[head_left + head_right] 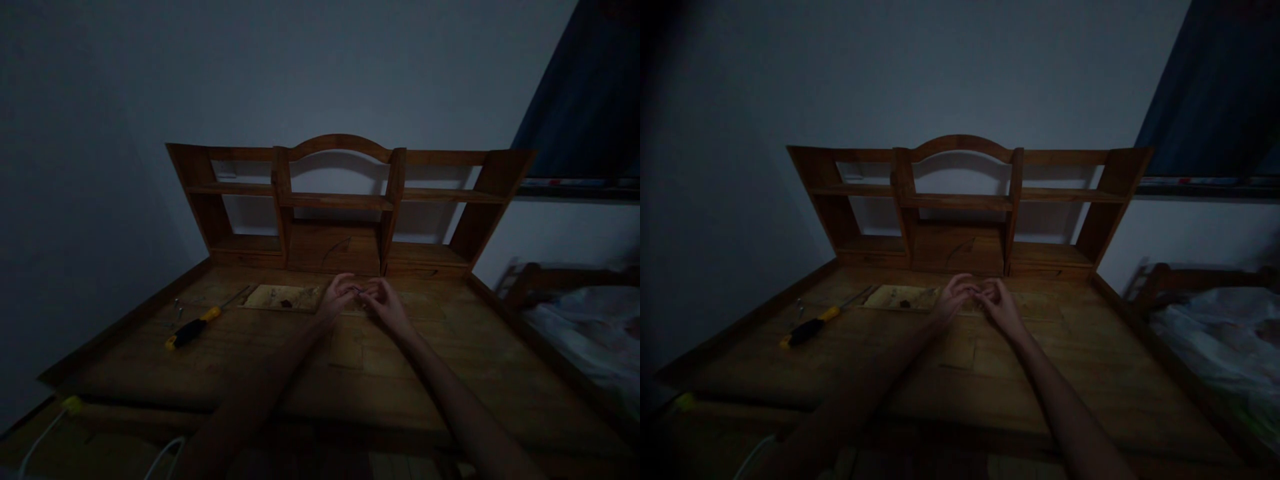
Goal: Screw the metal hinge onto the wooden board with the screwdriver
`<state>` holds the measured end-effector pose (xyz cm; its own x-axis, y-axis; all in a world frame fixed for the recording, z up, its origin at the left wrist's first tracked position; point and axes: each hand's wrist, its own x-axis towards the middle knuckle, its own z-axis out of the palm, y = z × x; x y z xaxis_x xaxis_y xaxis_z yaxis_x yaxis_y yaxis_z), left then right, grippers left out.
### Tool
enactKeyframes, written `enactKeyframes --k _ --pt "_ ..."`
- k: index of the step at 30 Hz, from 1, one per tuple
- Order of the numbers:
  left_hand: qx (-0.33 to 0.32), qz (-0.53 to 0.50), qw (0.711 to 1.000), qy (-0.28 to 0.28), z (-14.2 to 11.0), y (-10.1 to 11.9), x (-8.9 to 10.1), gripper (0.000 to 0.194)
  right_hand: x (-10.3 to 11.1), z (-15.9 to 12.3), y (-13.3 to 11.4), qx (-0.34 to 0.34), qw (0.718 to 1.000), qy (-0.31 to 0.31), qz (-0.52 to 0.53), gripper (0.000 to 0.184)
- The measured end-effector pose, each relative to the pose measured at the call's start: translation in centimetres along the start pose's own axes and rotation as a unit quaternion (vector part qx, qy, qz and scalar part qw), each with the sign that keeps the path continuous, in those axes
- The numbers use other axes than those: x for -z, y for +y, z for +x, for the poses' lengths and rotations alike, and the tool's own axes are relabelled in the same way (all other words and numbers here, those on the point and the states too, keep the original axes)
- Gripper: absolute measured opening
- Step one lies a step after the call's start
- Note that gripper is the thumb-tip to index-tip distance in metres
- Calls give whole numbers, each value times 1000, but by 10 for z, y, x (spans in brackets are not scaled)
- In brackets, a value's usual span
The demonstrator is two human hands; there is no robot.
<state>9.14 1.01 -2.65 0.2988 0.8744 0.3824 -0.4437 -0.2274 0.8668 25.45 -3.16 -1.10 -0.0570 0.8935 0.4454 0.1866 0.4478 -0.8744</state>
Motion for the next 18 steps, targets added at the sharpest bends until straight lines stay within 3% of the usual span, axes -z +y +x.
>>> enactKeyframes --k 6,18 --pt "10 -13 1000 0 0 -1 0 62 0 3 10 -15 998 8 60 36" --pt "19 -14 1000 -9 -1 3 -1 69 8 0 2 -19 998 1 -58 45"
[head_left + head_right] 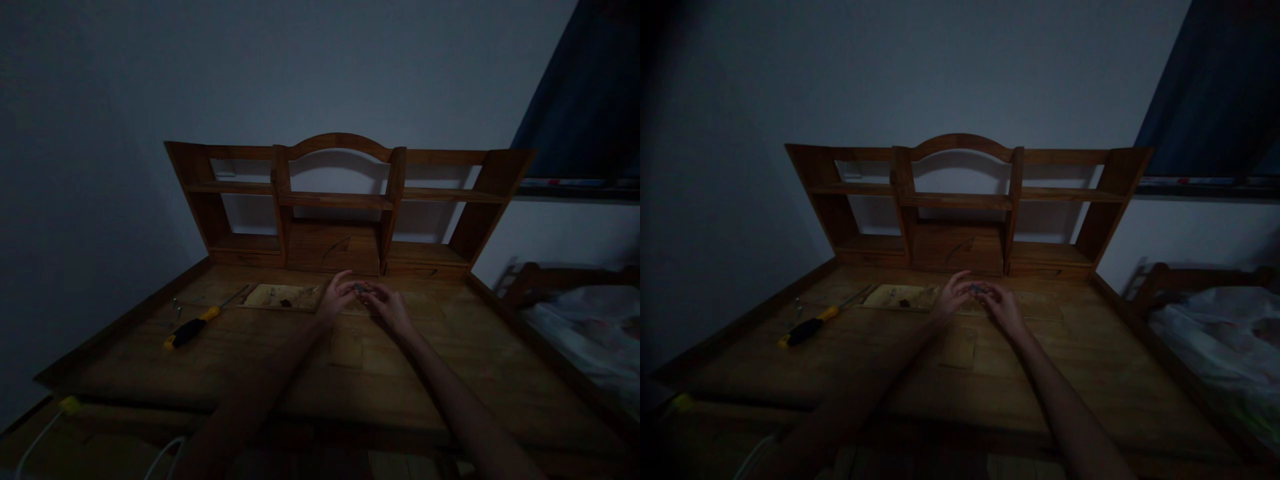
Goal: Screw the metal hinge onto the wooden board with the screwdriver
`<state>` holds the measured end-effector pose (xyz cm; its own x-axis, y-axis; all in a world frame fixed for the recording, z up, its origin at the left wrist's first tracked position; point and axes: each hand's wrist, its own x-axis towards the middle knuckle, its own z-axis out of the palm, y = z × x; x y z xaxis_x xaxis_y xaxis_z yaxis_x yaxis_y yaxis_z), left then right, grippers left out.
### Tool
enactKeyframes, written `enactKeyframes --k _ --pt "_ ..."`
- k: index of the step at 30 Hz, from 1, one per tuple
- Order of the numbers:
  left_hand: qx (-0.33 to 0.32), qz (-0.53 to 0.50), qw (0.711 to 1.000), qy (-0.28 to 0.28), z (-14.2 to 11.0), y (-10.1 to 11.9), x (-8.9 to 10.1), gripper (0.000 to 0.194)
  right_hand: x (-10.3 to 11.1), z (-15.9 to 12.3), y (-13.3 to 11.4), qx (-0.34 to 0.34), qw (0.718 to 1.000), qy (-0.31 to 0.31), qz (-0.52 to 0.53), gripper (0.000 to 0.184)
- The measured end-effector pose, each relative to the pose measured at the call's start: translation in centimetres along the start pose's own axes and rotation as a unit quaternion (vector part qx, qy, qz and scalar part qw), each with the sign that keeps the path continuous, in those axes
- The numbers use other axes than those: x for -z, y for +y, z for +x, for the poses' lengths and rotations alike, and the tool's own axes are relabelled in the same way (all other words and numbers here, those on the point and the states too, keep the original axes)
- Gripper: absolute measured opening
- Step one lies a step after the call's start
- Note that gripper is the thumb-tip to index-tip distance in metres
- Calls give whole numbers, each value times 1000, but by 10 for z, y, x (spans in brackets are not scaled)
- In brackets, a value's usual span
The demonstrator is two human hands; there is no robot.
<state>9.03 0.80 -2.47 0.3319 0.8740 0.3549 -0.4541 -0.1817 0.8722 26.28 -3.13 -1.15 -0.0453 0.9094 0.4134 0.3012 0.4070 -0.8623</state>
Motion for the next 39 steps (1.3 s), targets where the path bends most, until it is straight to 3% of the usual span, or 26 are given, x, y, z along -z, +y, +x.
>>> enactKeyframes --k 11,27,33,39 --pt "-15 24 999 -30 5 -3 4 65 4 -2 -1 92 990 -15 -107 28" --pt "-9 45 999 -15 1 6 1 66 3 -4 -9 98 985 -15 -141 27" --pt "7 80 997 -11 -2 10 -1 54 2 -4 -9 84 986 -5 -140 27" --pt "15 119 992 29 -2 11 -3 49 1 -3 -4 58 993 -7 -106 23"
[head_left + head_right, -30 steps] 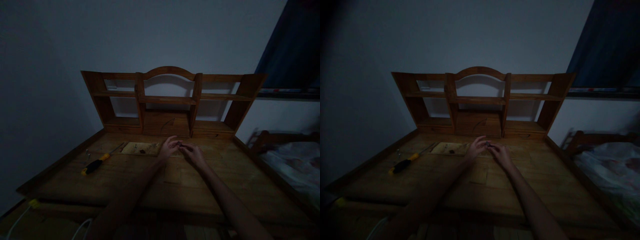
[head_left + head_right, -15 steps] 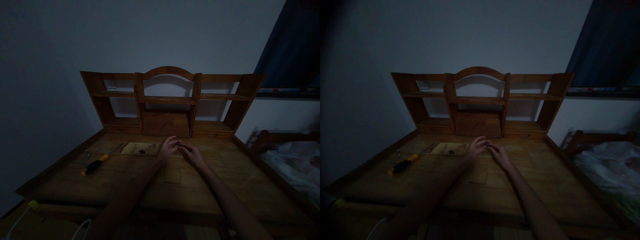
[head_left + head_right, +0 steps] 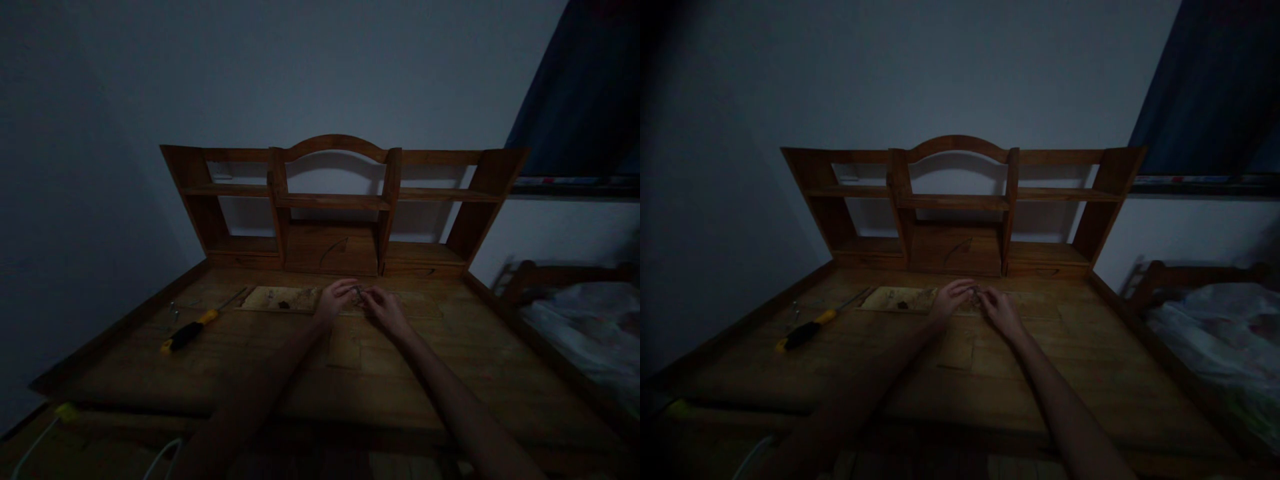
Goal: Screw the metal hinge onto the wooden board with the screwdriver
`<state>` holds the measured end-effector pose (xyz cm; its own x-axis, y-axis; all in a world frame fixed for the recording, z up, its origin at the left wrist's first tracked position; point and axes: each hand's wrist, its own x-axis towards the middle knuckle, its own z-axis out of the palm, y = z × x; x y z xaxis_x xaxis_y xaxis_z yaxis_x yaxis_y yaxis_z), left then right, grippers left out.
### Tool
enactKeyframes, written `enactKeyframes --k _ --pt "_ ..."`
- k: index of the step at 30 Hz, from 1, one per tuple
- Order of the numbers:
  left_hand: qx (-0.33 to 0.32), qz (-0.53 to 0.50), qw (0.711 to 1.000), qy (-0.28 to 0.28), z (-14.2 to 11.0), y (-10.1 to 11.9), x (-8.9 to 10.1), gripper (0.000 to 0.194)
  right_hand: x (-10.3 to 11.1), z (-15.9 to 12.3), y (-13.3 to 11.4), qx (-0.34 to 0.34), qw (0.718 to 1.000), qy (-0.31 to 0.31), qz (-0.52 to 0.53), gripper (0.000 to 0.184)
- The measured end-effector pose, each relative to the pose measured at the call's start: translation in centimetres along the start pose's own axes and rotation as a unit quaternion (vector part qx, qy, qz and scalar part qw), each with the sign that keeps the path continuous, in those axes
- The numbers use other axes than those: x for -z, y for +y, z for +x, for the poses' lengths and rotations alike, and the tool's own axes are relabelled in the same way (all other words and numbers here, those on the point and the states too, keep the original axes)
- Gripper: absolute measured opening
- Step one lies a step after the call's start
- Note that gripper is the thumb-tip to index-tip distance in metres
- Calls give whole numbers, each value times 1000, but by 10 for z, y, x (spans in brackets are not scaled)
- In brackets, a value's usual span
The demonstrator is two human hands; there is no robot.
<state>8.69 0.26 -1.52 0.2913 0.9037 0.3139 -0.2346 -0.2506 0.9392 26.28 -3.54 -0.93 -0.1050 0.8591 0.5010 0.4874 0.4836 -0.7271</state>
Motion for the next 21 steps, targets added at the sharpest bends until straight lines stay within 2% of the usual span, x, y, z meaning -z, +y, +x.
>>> enactKeyframes --k 5,10,17,21 --pt "20 10 999 41 0 3 0 44 -1 0 2 2 1000 3 -3 22" --pt "38 8 997 59 0 4 0 43 0 -1 0 14 999 16 -33 23" --pt "52 -17 996 66 0 2 -2 41 0 -2 -5 7 999 15 -32 25" --pt "48 -18 998 42 2 -2 -1 41 0 -2 -8 7 999 25 -24 24"
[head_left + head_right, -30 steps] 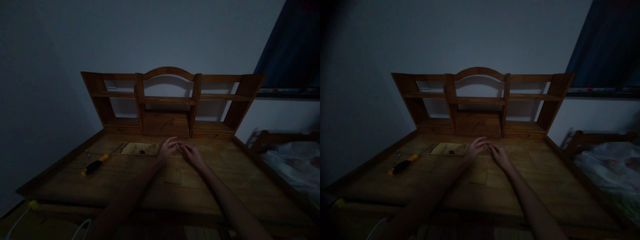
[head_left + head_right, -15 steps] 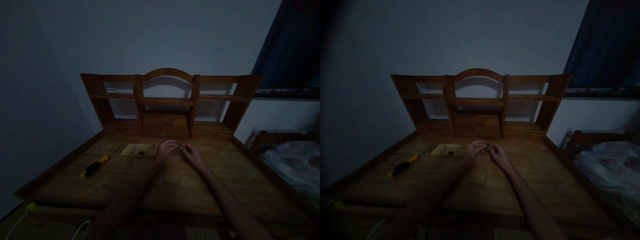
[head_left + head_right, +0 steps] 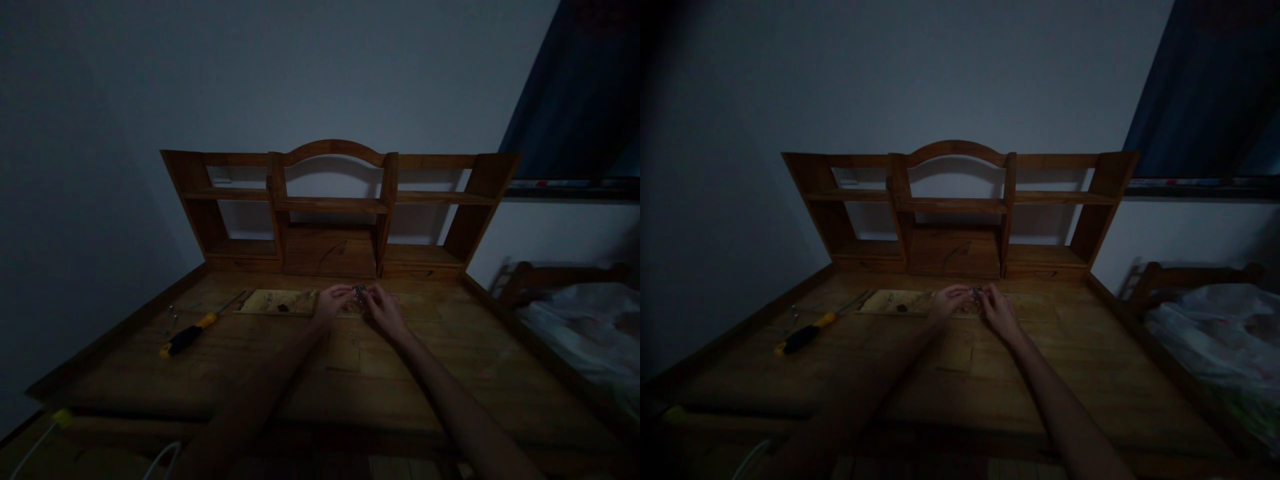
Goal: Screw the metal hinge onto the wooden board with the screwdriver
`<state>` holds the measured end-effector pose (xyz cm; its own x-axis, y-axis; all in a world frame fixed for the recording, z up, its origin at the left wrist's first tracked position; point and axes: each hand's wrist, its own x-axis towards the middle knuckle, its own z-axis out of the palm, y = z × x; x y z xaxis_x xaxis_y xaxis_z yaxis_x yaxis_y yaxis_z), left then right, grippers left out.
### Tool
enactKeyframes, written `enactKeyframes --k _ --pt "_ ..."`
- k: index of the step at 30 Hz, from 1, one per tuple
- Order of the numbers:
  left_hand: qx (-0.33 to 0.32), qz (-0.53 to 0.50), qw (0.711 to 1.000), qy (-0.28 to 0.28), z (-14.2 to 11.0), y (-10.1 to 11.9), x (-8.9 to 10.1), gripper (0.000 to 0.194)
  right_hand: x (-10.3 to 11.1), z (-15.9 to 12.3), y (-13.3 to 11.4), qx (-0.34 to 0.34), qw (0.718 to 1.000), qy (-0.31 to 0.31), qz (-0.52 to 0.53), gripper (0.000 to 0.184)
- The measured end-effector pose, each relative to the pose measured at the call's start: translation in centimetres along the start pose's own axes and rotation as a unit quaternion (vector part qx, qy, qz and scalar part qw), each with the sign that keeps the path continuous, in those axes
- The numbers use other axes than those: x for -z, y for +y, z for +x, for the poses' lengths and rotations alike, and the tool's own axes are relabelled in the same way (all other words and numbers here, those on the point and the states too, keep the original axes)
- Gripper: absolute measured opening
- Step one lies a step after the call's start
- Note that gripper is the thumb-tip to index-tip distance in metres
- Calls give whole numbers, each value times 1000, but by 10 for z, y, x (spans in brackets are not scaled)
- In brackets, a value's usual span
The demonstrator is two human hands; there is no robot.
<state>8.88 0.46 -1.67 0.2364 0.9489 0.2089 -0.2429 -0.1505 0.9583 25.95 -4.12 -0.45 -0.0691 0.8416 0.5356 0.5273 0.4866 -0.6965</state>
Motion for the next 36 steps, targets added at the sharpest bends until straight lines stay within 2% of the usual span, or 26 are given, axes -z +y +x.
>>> enactKeyframes --k 8,20,30,36 --pt "-32 42 998 -47 -1 -11 -2 44 1 0 1 0 1000 8 -9 22" --pt "-75 82 993 -34 -5 -9 -4 39 1 -2 -1 3 997 -5 -77 28" --pt "-65 90 994 -20 -2 -9 -3 41 0 -2 -1 20 998 -15 -57 22" --pt "-73 103 991 -40 -5 -9 -4 37 0 -2 -1 17 998 -15 -51 19"
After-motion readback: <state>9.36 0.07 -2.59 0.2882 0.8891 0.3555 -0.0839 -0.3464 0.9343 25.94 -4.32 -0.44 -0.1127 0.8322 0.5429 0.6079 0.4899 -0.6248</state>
